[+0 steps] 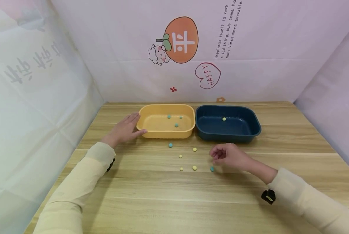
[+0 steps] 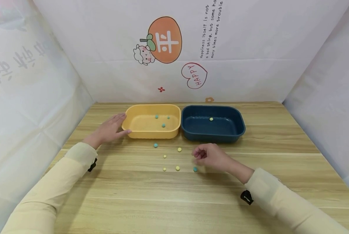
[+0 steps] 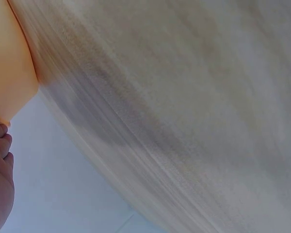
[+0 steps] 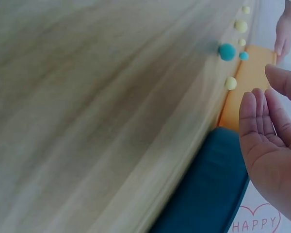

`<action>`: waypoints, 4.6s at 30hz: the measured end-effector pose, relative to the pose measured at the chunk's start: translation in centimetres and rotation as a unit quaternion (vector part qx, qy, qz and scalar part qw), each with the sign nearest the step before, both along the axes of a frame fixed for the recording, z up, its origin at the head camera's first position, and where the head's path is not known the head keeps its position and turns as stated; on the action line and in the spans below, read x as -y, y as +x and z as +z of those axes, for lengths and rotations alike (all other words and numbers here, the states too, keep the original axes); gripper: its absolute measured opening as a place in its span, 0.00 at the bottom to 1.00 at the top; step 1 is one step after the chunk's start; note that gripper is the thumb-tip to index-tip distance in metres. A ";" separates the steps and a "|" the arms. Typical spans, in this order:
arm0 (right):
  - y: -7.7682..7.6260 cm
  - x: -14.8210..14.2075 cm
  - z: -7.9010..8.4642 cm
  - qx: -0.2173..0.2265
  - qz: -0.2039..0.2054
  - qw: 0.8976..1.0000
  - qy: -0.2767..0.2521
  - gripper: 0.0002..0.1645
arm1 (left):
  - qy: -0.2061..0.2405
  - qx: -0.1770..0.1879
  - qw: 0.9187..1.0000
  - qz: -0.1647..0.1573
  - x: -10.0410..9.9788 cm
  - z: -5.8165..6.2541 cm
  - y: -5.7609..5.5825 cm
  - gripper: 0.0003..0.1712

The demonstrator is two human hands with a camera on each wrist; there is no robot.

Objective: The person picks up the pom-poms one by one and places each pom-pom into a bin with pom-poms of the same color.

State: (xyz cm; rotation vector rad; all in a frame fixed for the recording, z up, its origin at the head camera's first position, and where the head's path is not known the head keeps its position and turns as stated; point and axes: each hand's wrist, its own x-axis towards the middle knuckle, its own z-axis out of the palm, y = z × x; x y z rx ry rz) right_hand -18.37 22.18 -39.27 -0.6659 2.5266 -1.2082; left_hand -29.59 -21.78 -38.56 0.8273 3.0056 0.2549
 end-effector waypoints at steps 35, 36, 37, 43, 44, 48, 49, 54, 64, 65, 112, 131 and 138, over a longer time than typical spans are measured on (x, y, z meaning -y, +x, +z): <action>0.3 0.5 -1.8 0.035 0.069 0.996 0.036 0.10 | 0.001 0.002 1.000 0.000 0.0 -0.2 -0.2 0.54; 0.3 0.5 -1.8 0.032 0.069 0.996 0.039 0.10 | 0.000 0.002 1.000 0.000 0.0 -0.2 -0.2 0.54; 0.3 0.5 -1.8 0.029 0.070 0.996 0.042 0.10 | 0.000 0.002 1.000 0.000 0.1 -0.2 -0.2 0.54; 0.3 0.7 -1.7 0.017 0.074 0.996 0.052 0.10 | -0.004 -0.004 1.000 0.000 0.1 -0.3 -0.3 0.54; 0.3 0.7 -1.7 0.015 0.074 0.996 0.052 0.10 | -0.003 -0.005 1.000 -0.001 0.1 -0.3 -0.3 0.54; 0.3 0.6 -1.8 0.011 0.077 0.996 0.052 0.10 | -0.002 -0.008 1.000 -0.004 0.1 -0.4 -0.4 0.54; 0.3 0.6 -1.8 0.010 0.077 0.996 0.051 0.10 | -0.003 -0.008 1.000 -0.006 0.1 -0.4 -0.4 0.55; 0.2 0.5 -2.0 0.005 0.078 0.996 0.049 0.10 | -0.007 -0.008 1.000 -0.006 0.1 -0.4 -0.4 0.55; 0.2 0.5 -2.1 -0.010 0.081 0.995 0.053 0.10 | -0.010 -0.014 1.000 -0.002 0.1 -0.3 -0.3 0.54; 0.2 0.5 -2.1 -0.011 0.081 0.995 0.054 0.10 | -0.011 -0.014 1.000 -0.003 0.1 -0.3 -0.3 0.55; -0.8 1.0 1.2 -0.024 -0.007 1.000 -0.015 0.10 | -0.013 0.003 1.000 -0.004 0.0 0.0 -0.2 0.55; -3.7 3.6 3.2 -0.058 -0.051 0.995 -0.060 0.11 | -0.011 0.000 1.000 0.000 -0.1 0.2 0.0 0.54; -4.9 4.8 4.0 -0.052 -0.072 0.994 -0.065 0.11 | -0.009 0.002 1.000 0.001 0.0 0.1 0.0 0.54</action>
